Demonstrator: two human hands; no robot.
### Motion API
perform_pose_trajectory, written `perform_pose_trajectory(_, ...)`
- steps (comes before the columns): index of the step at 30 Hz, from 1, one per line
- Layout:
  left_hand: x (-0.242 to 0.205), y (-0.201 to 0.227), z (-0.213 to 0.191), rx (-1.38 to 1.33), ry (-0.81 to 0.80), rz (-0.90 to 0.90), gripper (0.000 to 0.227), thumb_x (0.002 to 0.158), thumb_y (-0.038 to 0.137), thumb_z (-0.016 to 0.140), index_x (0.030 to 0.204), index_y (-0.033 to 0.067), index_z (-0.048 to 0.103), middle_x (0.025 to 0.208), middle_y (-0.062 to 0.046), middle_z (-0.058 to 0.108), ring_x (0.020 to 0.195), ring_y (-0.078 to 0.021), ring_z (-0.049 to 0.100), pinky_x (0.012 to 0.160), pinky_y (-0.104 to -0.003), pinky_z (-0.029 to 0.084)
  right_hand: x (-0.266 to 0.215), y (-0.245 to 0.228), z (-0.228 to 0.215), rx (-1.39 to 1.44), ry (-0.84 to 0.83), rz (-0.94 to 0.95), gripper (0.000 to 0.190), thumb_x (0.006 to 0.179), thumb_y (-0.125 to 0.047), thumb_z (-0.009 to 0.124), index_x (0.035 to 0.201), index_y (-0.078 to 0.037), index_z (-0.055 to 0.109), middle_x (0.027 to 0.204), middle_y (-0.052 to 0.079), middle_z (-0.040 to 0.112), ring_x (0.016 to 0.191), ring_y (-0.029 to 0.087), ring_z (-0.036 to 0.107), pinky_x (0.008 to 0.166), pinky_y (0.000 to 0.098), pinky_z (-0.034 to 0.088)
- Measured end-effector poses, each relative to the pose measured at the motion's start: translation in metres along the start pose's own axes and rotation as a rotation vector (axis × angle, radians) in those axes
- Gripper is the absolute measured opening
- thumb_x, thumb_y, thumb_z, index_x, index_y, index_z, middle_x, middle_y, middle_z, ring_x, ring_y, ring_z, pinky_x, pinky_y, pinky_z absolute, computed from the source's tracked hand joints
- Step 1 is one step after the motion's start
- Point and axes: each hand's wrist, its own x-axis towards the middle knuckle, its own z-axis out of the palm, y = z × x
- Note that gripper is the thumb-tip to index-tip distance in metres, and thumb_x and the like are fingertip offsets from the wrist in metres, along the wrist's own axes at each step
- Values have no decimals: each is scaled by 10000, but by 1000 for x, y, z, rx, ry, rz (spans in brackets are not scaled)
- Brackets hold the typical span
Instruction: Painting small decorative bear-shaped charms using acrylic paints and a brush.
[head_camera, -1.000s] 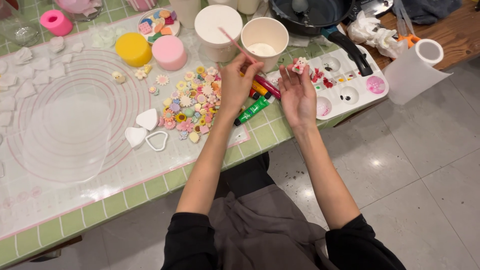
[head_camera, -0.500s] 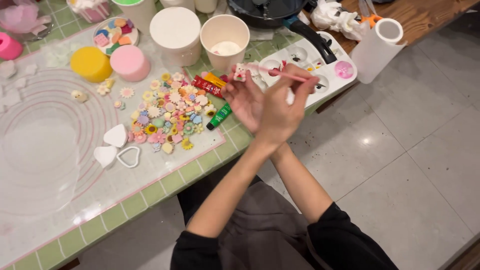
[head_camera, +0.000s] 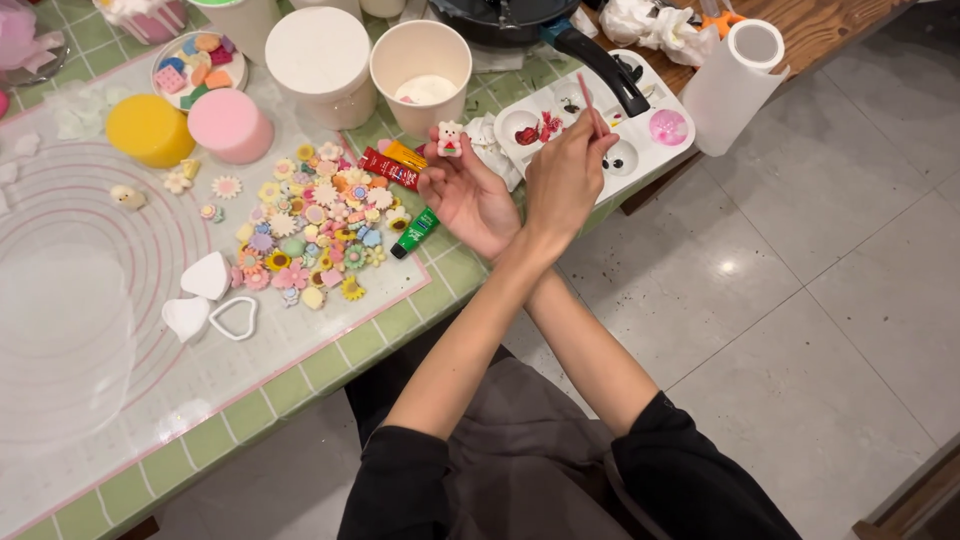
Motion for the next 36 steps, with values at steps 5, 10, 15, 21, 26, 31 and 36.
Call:
perform_pose_trajectory(5, 2, -3, 4, 69, -67, 14, 177, 995, 244, 636, 1005, 67, 636, 855, -111, 744, 748, -335, 718, 628, -461, 517, 0, 0, 4, 2, 8, -2, 379, 1133, -276, 519, 1401, -11, 568, 1208, 92, 682, 981, 160, 638, 1094, 340, 526)
perform_pose_trajectory(10, 2, -8, 8, 117, -66, 48, 179, 984, 245, 645, 1010, 68, 646, 839, -112, 736, 736, -313, 719, 628, -449, 521, 1, 0, 4, 5, 2, 0, 387, 1137, -279, 512, 1408, -8, 562, 1212, 88, 675, 980, 158, 639, 1108, 342, 522)
perform_pose_trajectory(15, 1, -8, 8, 145, -55, 79, 171, 987, 231, 647, 1011, 62, 637, 837, -114, 728, 745, -316, 713, 625, -454, 516, 2, -1, 4, -6, 4, -9, 391, 1136, -281, 508, 1412, -8, 557, 1213, 91, 674, 980, 159, 641, 1108, 350, 520)
perform_pose_trajectory(21, 1, -6, 8, 136, -56, 75, 171, 981, 220, 654, 977, 52, 624, 838, -114, 724, 746, -315, 712, 618, -455, 515, 1, -1, 6, 4, 3, -9, 389, 1136, -282, 507, 1406, -8, 562, 1210, 91, 676, 975, 158, 626, 1109, 345, 515)
perform_pose_trajectory(26, 1, -7, 8, 149, -65, 62, 168, 981, 215, 656, 972, 50, 629, 837, -118, 719, 745, -319, 711, 613, -458, 512, 1, -1, 7, 1, 13, -9, 386, 1136, -288, 511, 1395, -8, 574, 1201, 92, 680, 971, 158, 617, 1101, 338, 512)
perform_pose_trajectory(31, 0, -6, 5, 53, -1, 71, 161, 984, 220, 654, 1005, 61, 645, 853, -112, 733, 742, -320, 715, 613, -432, 521, 1, -1, 5, -20, 20, -8, 395, 1125, -298, 524, 1397, -16, 573, 1200, 79, 690, 982, 152, 626, 1106, 344, 507)
perform_pose_trajectory(36, -2, -1, -7, -283, 68, -36, 125, 1025, 162, 660, 1016, 39, 678, 800, -104, 721, 713, -214, 722, 648, -339, 553, 0, -1, -5, -61, 13, -17, 427, 1118, -307, 540, 1442, -30, 539, 1222, 74, 690, 1015, 152, 631, 1123, 346, 497)
